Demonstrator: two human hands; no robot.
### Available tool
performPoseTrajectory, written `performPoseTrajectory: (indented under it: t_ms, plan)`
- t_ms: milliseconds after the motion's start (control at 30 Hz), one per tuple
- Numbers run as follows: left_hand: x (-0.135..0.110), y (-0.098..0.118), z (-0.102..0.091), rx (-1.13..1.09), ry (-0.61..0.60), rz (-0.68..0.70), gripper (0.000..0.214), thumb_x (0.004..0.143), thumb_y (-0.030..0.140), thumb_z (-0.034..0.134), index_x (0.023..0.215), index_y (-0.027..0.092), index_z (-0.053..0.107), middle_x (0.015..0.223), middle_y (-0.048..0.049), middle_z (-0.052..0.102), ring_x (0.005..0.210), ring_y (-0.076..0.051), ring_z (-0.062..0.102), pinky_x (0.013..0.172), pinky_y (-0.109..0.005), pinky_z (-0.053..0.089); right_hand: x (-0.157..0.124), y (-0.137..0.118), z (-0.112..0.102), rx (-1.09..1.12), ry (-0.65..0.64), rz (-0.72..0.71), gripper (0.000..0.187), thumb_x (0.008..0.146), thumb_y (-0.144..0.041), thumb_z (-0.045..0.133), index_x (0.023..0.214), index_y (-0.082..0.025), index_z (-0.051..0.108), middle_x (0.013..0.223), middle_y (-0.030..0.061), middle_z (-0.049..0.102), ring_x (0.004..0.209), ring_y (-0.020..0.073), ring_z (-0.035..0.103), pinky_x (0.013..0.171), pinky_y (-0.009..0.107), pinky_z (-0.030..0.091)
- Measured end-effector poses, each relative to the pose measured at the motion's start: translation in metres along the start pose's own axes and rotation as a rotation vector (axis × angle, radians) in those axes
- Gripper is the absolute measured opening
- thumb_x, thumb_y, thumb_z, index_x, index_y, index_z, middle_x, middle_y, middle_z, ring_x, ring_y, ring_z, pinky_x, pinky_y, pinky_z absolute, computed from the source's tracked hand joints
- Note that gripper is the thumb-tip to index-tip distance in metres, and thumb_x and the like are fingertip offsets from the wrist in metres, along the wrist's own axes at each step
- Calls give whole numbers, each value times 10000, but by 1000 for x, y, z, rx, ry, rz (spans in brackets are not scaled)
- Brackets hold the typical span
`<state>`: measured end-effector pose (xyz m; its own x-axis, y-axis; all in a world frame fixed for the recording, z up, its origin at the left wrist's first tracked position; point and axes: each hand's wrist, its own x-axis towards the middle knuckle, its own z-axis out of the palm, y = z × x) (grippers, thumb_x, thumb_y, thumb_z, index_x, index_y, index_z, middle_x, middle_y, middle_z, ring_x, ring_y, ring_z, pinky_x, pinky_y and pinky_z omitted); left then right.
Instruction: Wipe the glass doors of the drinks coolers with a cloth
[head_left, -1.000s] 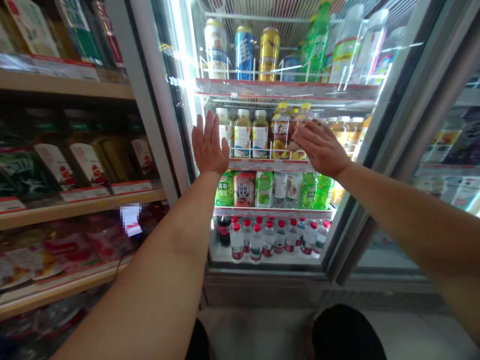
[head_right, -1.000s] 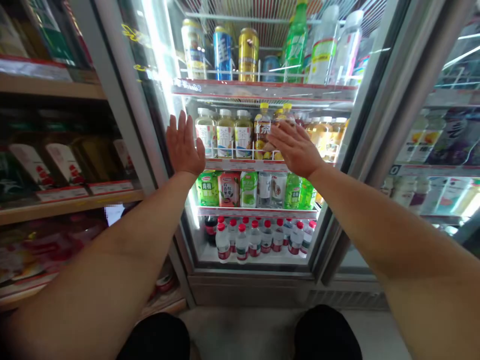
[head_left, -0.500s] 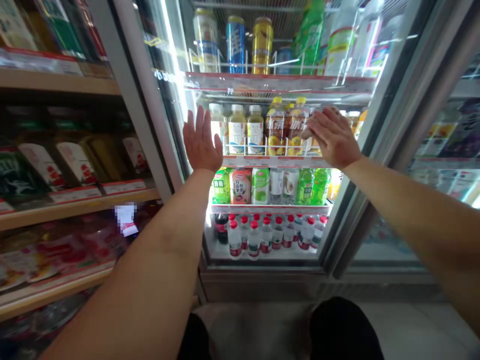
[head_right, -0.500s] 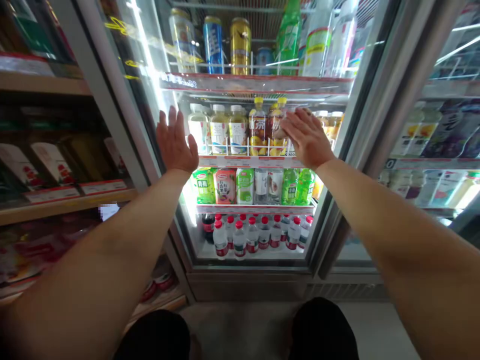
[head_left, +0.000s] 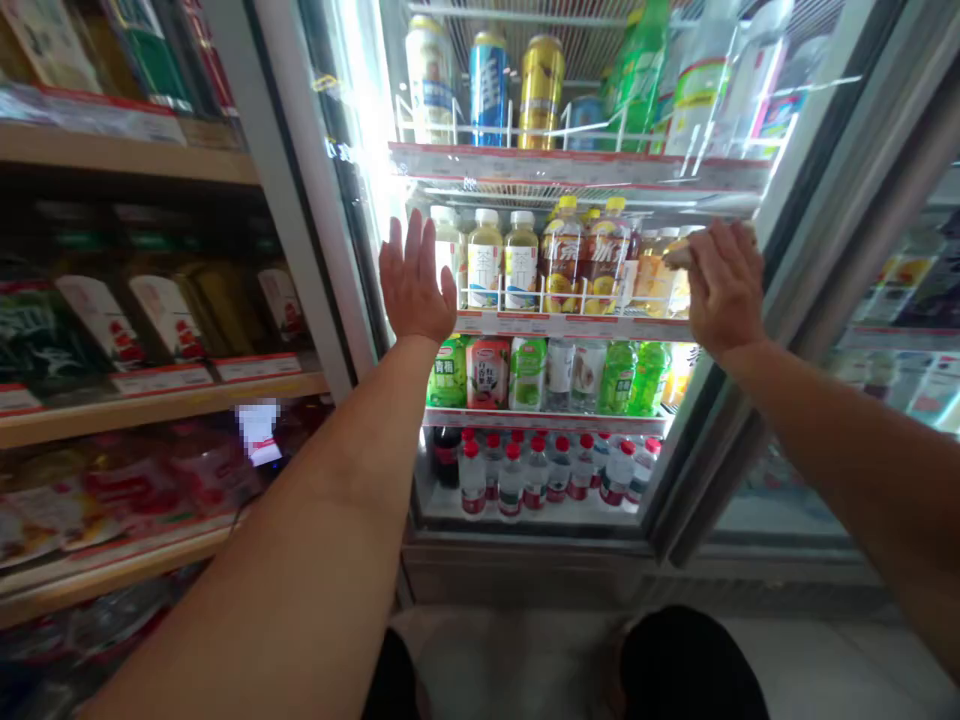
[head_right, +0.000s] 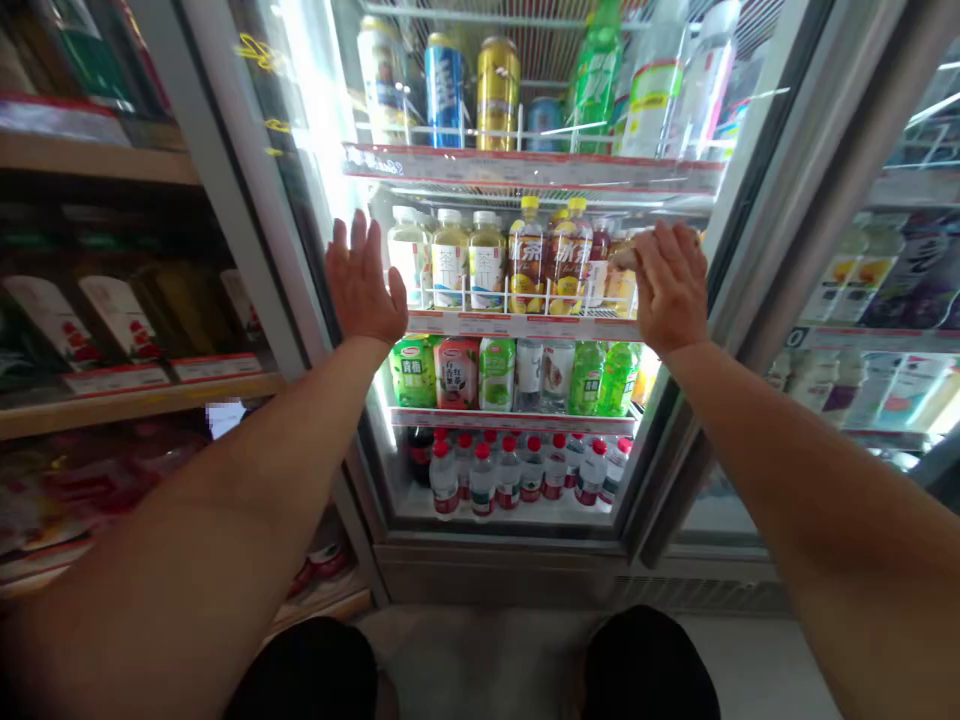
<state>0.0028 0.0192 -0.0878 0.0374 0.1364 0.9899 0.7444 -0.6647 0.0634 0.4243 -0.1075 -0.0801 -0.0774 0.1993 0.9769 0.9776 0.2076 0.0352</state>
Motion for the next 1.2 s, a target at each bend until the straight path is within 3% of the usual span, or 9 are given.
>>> performPoseTrajectory:
  t_ms: [167, 333, 433, 567, 733, 867, 1000, 1100, 1200]
  plan:
    - [0, 2, -1, 33, 1, 11, 681, 1039, 379, 510, 1683, 191, 392, 1773, -40, 310, 1687, -254, 98, 1404, -535, 51, 25, 16, 0, -24, 73, 111, 581, 1117, -420, 334, 1596, -151, 525, 1704, 138, 413, 1637, 304, 272, 1358, 556, 180]
    - [1, 5, -5, 37, -30, 7, 711, 996, 307, 531, 1681, 168, 398, 1763, -88, 332, 1683, -274, 106, 1400, -500, 38, -5, -10, 10, -66, 80, 169, 596, 1098, -417, 315, 1612, -180, 502, 1710, 117, 410, 1645, 302, 265, 1349, 554, 208]
    - [1, 6, -7, 49, -44, -2, 722, 983, 273, 534, 1683, 166, 394, 1767, -88, 322, 1684, -275, 99, 1397, -505, 29, -2, -27, 13, -76, 69, 174, 608, 1078, -371, 318, 1605, -132, 504, 1705, 152, 409, 1652, 295, 243, 1342, 576, 224]
    - [0, 7, -7, 43, -47, -10, 716, 987, 273, 535, 1682, 172, 395, 1766, -86, 325, 1684, -269, 92, 1399, -504, 32, 25, -53, 22, -3, -29, 33, 583, 1095, -348, 314, 1618, -168, 501, 1727, 114, 383, 1661, 289, 207, 1364, 549, 179]
    - [-1, 4, -3, 26, -22, 14, 683, 1039, 386, 481, 1686, 191, 384, 1768, -61, 322, 1685, -249, 78, 1405, -483, 25, 36, -101, 52, 92, -144, -176, 572, 1096, -328, 331, 1651, -275, 458, 1720, 37, 404, 1659, 321, 218, 1339, 641, 217]
    - [-1, 1, -1, 1, -24, 4, 703, 1089, 560, 376, 1692, 199, 369, 1784, 5, 276, 1690, -236, 41, 1411, -460, -21, 41, -134, 77, 235, -157, -312, 623, 1102, -279, 353, 1713, -395, 322, 1720, -24, 395, 1653, 342, 229, 1353, 673, 190]
    - [-1, 2, -2, -9, -58, 3, 743, 1095, 617, 316, 1697, 184, 349, 1794, 25, 238, 1691, -223, -5, 1411, -450, -41, 50, -153, 92, 260, -110, -329, 653, 1121, -252, 331, 1745, -408, 219, 1727, -35, 385, 1653, 323, 229, 1364, 667, 187]
    - [0, 5, -3, 2, -59, -19, 720, 1097, 585, 355, 1695, 183, 349, 1794, 24, 246, 1692, -226, 2, 1410, -456, -45, 33, -160, 96, 255, -128, -366, 668, 1122, -240, 376, 1744, -421, 210, 1721, -39, 394, 1646, 298, 254, 1368, 650, 208]
    - [0, 8, -6, 4, -75, -26, 694, 1065, 468, 449, 1687, 170, 374, 1781, -45, 291, 1691, -260, 48, 1407, -497, -12, -7, -155, 94, 284, -234, -543, 706, 1091, -188, 450, 1738, -390, 253, 1693, -7, 436, 1625, 281, 317, 1357, 622, 271]
